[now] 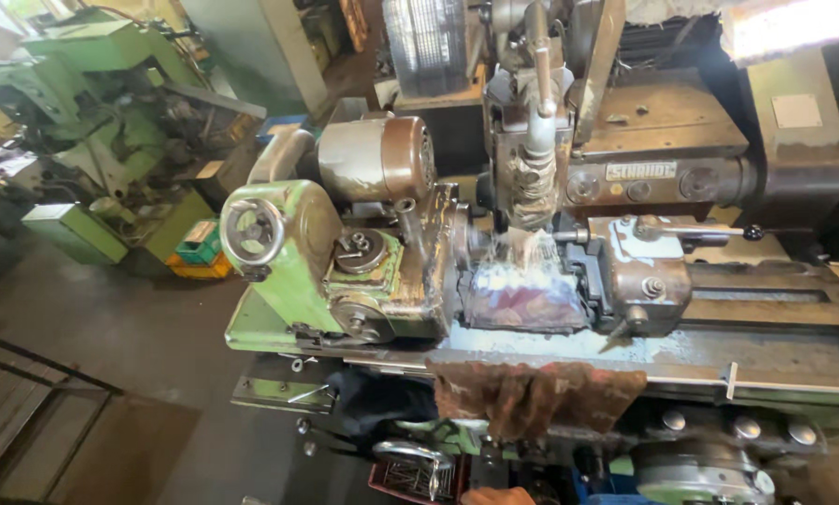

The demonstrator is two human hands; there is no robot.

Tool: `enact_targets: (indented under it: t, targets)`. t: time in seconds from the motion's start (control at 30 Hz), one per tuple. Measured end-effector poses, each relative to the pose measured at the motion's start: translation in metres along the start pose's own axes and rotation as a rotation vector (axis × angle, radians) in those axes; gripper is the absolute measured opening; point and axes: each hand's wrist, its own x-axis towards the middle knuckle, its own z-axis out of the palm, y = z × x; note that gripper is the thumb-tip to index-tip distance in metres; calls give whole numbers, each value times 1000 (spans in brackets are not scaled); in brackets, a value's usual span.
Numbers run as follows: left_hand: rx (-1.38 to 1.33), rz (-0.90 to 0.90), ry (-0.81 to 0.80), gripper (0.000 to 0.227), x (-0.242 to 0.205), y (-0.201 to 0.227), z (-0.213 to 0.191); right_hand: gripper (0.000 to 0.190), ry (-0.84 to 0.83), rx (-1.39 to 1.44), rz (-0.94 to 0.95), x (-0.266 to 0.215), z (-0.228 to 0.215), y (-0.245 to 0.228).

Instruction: The person operates a metal lathe, repeatedly inserting cylindrical metal rods into the chuck, tightening the chuck with a chuck key, and then removing the rods. The rods are placed into green bins after removal.

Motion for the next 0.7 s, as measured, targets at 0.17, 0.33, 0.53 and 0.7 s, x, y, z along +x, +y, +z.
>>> enact_targets:
  t: [0.17,0.33,0.53,0.7]
  targets:
    - [-39,-62,-19,28,5,-29,8,11,-115,-42,101,-32,-25,1]
    - [-131,25,2,25,10,-45,16,10,167,1,131,-26,-42,-27]
    - [-410,232,2,24,-40,-26,38,24,429,-237,-129,9,-95,-70]
    - [-554,283,-113,29,-70,22,67,26,507,-307,-104,23,-137,-99]
